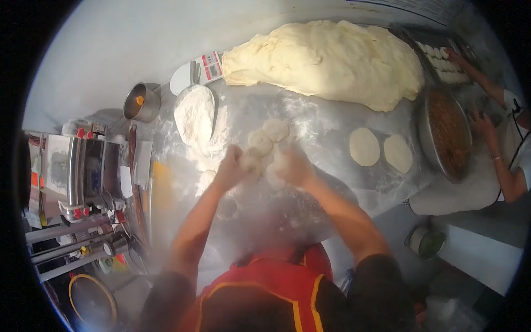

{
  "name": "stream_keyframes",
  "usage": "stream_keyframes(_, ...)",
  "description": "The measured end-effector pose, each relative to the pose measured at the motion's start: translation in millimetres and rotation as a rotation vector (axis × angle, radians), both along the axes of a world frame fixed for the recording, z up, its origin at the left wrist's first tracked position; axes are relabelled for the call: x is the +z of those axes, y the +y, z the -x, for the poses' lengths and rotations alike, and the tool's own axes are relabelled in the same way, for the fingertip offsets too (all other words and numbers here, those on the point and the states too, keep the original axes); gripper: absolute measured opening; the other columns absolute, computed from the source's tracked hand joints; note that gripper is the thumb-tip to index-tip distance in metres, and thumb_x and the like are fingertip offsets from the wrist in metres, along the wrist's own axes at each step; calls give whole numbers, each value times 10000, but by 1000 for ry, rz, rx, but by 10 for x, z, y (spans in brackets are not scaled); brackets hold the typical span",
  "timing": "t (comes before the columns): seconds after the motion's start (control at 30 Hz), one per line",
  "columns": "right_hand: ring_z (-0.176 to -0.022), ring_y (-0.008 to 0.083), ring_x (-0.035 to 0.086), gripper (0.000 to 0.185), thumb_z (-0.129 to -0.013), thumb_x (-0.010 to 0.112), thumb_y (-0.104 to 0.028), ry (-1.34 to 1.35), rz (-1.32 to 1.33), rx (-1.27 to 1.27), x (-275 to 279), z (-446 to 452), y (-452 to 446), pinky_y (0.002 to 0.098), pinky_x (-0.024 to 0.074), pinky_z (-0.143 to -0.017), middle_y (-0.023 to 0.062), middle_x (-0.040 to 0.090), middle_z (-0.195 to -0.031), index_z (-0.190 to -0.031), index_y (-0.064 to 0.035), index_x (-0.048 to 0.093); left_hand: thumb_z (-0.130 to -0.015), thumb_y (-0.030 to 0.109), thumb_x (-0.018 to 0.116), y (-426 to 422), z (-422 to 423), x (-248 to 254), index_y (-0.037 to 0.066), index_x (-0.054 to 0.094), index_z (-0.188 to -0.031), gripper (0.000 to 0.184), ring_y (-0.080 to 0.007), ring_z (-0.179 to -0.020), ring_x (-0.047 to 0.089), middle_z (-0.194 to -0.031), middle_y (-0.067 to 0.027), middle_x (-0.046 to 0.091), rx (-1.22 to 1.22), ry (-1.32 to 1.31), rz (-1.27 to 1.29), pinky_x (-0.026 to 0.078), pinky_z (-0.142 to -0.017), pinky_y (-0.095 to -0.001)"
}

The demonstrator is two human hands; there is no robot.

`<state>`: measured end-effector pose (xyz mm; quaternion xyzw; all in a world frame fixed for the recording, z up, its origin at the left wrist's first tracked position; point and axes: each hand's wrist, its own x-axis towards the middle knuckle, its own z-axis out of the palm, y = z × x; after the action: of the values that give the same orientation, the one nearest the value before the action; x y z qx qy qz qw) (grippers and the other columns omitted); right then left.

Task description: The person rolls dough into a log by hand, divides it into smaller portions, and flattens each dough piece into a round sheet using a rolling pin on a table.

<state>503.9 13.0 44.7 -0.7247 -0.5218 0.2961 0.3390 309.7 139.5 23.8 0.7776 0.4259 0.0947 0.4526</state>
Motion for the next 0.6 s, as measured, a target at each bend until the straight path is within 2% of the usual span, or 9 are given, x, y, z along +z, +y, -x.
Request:
stream_keyframes(0.03, -997, 335, 590, 598, -696, 795, -263, 108, -11, -41, 21, -51, 120, 422, 479, -884, 206, 572, -1107, -1135, 23, 506, -702, 191, 824, 113, -47, 53, -4, 460, -1094, 569, -278, -929, 627, -970, -164, 626, 25, -26, 30, 502, -757, -384)
stream_keyframes(0.13, -1023, 265, 593, 631, -726, 790, -239, 505, -17, -243, -106, -219, 535, 383, 488, -890, 177, 579, -1144, -1203, 51, 496, -789, 245, 776, 394, -231, 377, -14, 456, -1195, 579, -265, -975, 616, -1033, -156, 635, 252, -350, 434, 499, -816, -364)
stream_keyframes(0.23, -1030, 208, 590, 688, -740, 793, -267, 630, 6, -289, -74, -355, 851, 342, 487, -891, 164, 588, -1164, -1262, 49, 476, -859, 310, 713, 696, -71, 70, -20, 417, -1316, 637, -253, -1002, 606, -1072, -150, 637, 334, -338, 321, 489, -871, -364)
stream_keyframes(0.27, -1069, 264, 596, 710, -721, 801, -260, 388, 109, -256, 64, -407, 844, 358, 477, -925, 213, 589, -1177, -1270, 48, 473, -861, 348, 696, 697, 89, 49, -22, 464, -1321, 634, -268, -1004, 612, -1063, -189, 642, 290, -256, 139, 477, -890, -370)
stream_keyframes(0.37, -1047, 326, 618, 713, -702, 803, -253, 35, 40, -236, -703, -551, 927, 376, 481, -930, 235, 602, -1167, -1263, 45, 481, -821, 354, 726, 572, 722, -29, -20, 570, -1190, 548, -291, -982, 619, -1031, -212, 640, 237, 156, -323, 479, -871, -370)
stream_keyframes(0.43, -1058, 299, 614, 714, -691, 810, -193, 30, 168, -332, -688, -464, 958, 376, 493, -904, 207, 604, -1173, -1278, 40, 475, -777, 309, 763, 481, 1085, -188, -15, 613, -1067, 461, -314, -969, 616, -1018, -227, 629, 179, 385, -116, 482, -835, -364)
stream_keyframes(0.53, -1001, 274, 631, 662, -687, 806, -150, 44, 204, -402, -764, -346, 977, 367, 514, -844, 190, 622, -1127, -1252, 25, 509, -750, 251, 788, 226, 1370, -260, -12, 588, -988, 407, -302, -859, 605, -909, -191, 618, 124, 216, -213, 481, -782, -370)
stream_keyframes(0.6, -959, 291, 648, 593, -692, 789, -150, 108, 226, -370, -755, -331, 870, 365, 522, -815, 197, 642, -1082, -1205, 23, 548, -739, 206, 794, 54, 1370, -270, -3, 573, -960, 377, -271, -806, 577, -875, -166, 595, 259, 201, -125, 475, -753, -363)
